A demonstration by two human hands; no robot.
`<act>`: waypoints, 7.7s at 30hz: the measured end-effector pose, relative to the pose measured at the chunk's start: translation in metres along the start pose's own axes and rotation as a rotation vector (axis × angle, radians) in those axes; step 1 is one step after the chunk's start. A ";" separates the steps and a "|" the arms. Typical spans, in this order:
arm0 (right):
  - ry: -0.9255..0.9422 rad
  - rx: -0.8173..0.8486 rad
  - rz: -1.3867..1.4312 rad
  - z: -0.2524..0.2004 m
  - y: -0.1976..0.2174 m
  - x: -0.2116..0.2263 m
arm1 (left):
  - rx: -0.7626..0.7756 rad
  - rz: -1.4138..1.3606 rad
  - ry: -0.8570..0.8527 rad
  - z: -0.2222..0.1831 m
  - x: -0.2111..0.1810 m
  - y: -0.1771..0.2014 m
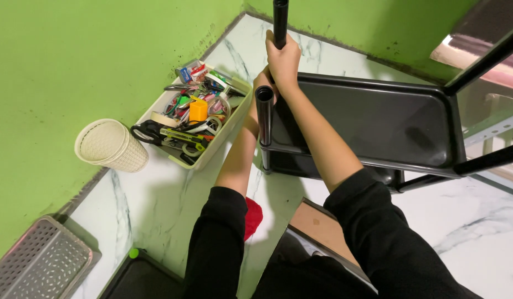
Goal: The person assembles a small black two-tier rolling cart on a white table, pressing black tubular legs onto the tray corners and fitting the tiers together. They then flip the cart upright, move it aside, and begin handling a perforated basket and small packaged items on a nearby round table.
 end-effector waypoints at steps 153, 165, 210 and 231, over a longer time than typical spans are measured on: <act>0.995 0.044 -1.168 -0.119 0.421 0.227 | -0.323 0.367 -0.358 -0.102 -0.296 0.035; 0.821 0.155 -1.166 -0.134 0.409 0.259 | -0.186 0.120 -0.259 -0.104 -0.289 0.045; 1.302 0.486 -0.909 -0.120 0.206 0.248 | -0.025 0.063 -0.306 -0.117 -0.264 0.050; 0.689 -0.025 -0.757 -0.158 0.433 0.245 | -0.065 0.684 -0.707 -0.138 -0.330 -0.085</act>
Point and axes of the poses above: each hand's wrist, its own z-axis towards the middle knuckle, its own y-axis out of the back of the hand, x = y × z, the point moved 1 cm from there along z, towards the middle knuckle, and after that the axes turned 3 degrees about x, right-handed, at the moved point
